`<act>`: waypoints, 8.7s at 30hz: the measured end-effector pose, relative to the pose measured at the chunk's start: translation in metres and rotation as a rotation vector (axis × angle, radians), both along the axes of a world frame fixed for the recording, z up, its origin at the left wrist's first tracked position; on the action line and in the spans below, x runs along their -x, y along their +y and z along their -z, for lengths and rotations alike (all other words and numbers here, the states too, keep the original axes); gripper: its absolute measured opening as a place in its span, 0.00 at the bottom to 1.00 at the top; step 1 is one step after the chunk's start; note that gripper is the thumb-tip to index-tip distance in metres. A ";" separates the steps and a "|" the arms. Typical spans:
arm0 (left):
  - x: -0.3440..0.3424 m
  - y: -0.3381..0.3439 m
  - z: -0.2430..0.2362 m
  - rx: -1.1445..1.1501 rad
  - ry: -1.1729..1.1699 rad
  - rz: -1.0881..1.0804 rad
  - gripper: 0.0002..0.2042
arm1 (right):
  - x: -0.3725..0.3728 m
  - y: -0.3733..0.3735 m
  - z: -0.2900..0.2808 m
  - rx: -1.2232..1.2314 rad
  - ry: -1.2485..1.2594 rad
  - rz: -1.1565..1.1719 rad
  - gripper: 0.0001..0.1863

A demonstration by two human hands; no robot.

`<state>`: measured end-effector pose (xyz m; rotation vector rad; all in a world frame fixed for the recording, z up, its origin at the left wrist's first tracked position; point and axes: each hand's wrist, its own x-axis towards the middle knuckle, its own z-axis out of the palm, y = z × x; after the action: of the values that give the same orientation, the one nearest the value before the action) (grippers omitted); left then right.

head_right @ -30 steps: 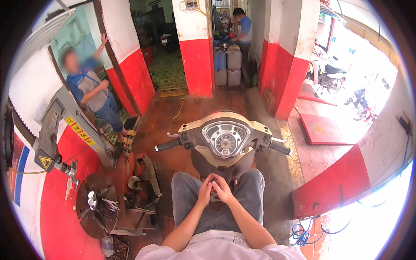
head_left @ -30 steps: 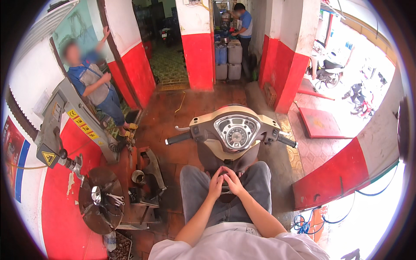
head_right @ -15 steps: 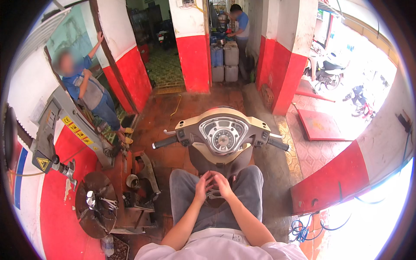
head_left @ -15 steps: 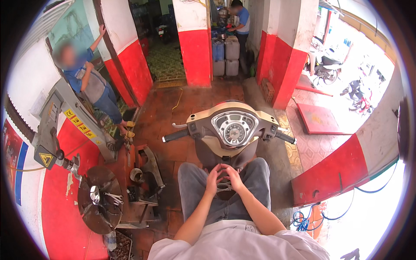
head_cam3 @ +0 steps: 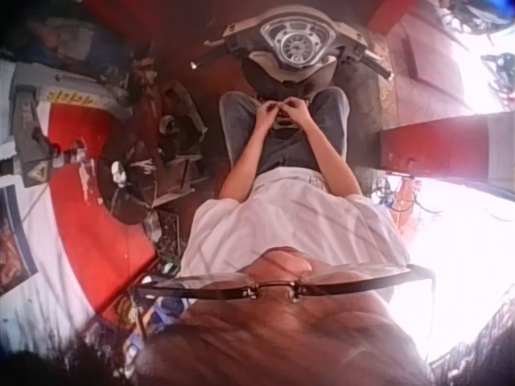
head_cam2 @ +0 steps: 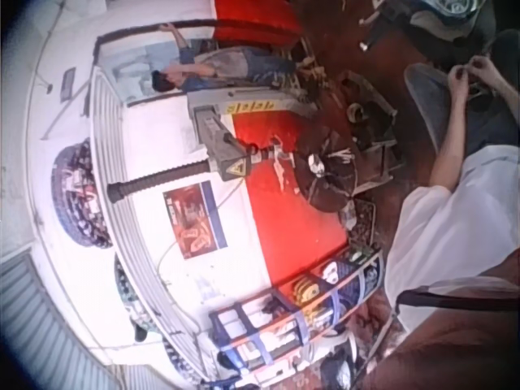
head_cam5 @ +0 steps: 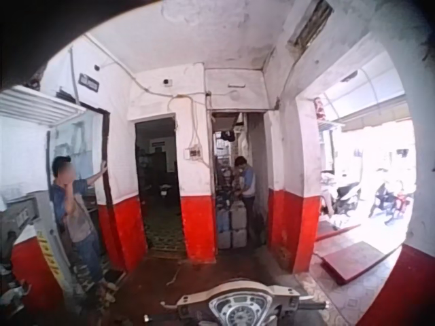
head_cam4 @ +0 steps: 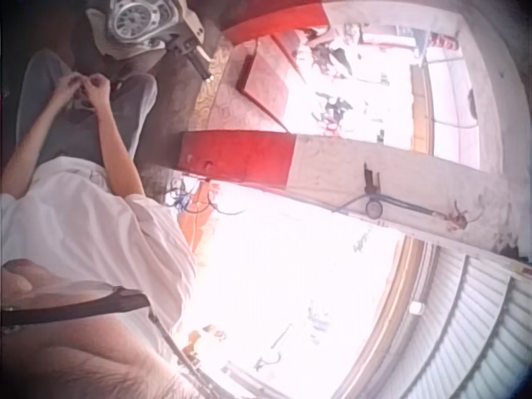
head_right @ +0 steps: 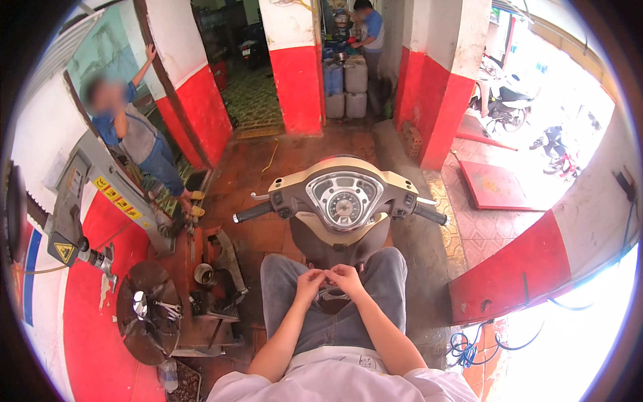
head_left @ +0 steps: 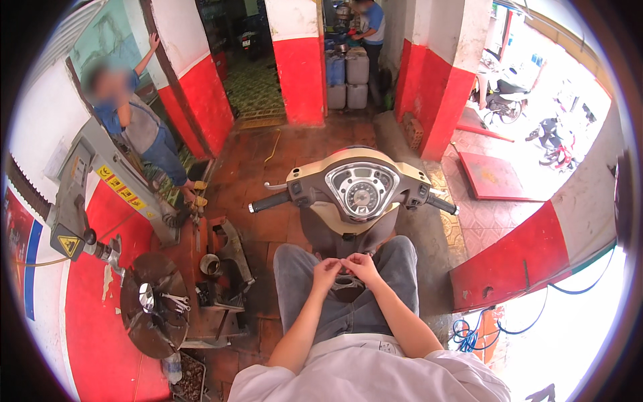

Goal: The person uses a wrench to tighten or loosen components on the handlebar assembly of a scooter and then installs a rearview mirror by hand.

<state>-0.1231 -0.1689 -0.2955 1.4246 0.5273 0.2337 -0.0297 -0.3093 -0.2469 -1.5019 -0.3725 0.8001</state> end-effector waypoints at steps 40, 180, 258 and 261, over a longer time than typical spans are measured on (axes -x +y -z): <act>0.190 0.160 -0.059 0.152 -0.093 -0.846 0.17 | 0.011 0.007 0.002 -0.008 -0.234 -0.129 0.08; -0.105 0.188 -0.260 -0.783 -0.453 -0.184 0.10 | -0.036 0.049 -0.242 -0.136 -0.480 -0.036 0.20; -0.131 0.201 -0.230 -0.900 -0.377 -0.092 0.08 | -0.133 0.125 -0.212 -0.131 0.005 -0.160 0.16; -0.127 0.193 -0.233 -0.853 -0.314 -0.102 0.08 | -0.129 0.122 -0.220 -0.151 0.054 -0.174 0.16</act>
<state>0.0037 0.0240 -0.0624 2.1311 0.2344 0.8202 0.0994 -0.1876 -0.0272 -1.3167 -0.5167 0.9269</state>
